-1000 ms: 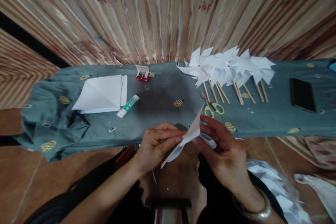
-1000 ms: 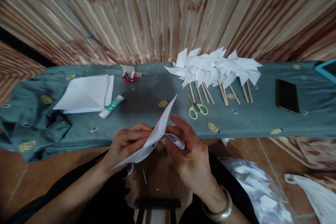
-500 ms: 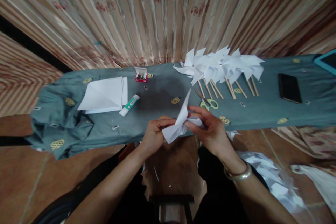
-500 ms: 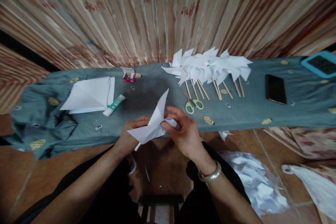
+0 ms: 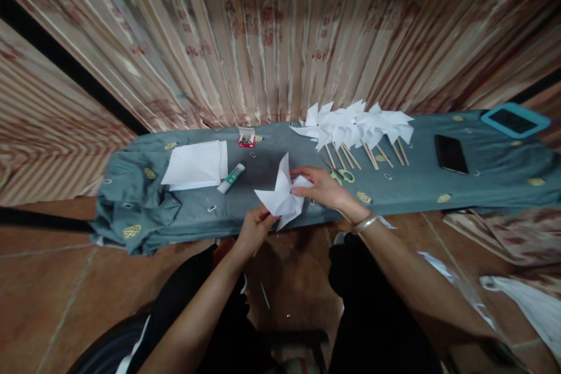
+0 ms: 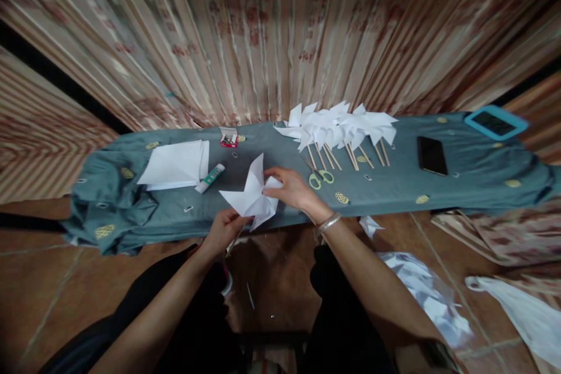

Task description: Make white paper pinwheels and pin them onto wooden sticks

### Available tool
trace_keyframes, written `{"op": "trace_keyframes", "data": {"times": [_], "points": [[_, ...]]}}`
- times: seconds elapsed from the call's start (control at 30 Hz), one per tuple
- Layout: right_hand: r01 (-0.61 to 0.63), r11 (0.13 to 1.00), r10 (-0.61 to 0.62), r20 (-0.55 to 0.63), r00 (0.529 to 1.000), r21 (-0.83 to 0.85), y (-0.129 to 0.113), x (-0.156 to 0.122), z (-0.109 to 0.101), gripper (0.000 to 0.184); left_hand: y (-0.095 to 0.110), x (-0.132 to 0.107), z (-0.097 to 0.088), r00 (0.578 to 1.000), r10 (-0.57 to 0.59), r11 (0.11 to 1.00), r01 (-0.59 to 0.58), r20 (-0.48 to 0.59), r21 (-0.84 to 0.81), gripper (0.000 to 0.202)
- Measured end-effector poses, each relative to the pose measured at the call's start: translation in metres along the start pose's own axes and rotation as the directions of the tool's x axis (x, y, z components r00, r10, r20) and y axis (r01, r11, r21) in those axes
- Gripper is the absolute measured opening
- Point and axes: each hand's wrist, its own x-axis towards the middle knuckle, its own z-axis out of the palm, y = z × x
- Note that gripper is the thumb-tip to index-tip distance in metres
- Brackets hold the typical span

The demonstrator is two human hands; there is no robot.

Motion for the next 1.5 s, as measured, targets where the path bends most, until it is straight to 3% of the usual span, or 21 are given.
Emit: {"op": "trace_keyframes", "data": {"times": [0.1, 0.23, 0.43, 0.77, 1.17, 1.37, 1.5], "points": [[0.014, 0.995, -0.014, -0.003, 1.000, -0.098, -0.005, 0.018, -0.002, 0.040, -0.011, -0.012, -0.007, 0.997, -0.070, 0.997, 0.069, -0.046, -0.025, 0.036], [0.003, 0.981, 0.014, 0.087, 0.996, -0.192, -0.006, 0.041, 0.000, 0.034, -0.021, -0.024, -0.007, 0.979, -0.196, 0.970, 0.185, -0.059, -0.159, 0.048], [-0.022, 0.983, 0.050, 0.152, 0.987, -0.185, -0.003, 0.062, 0.011, 0.027, -0.028, -0.025, -0.004, 0.973, -0.195, 0.955, 0.159, -0.125, -0.250, 0.051], [-0.064, 0.960, 0.125, 0.216, 0.968, -0.272, -0.001, 0.073, 0.024, 0.028, -0.033, -0.024, -0.013, 0.970, -0.201, 0.946, 0.157, -0.135, -0.283, 0.044], [0.026, 0.778, 0.179, 0.261, 0.949, -0.627, -0.013, 0.084, 0.039, 0.038, -0.039, -0.022, -0.002, 0.952, -0.296, 0.814, 0.210, -0.076, -0.542, 0.040], [0.047, 0.727, 0.188, 0.264, 0.946, -0.685, -0.013, 0.088, 0.040, 0.041, -0.039, -0.022, -0.003, 0.937, -0.346, 0.751, 0.246, -0.048, -0.613, 0.037], [0.056, 0.736, 0.182, 0.277, 0.944, -0.674, -0.010, 0.089, 0.035, 0.041, -0.039, -0.021, -0.002, 0.933, -0.358, 0.727, 0.253, -0.038, -0.639, 0.041]]}}
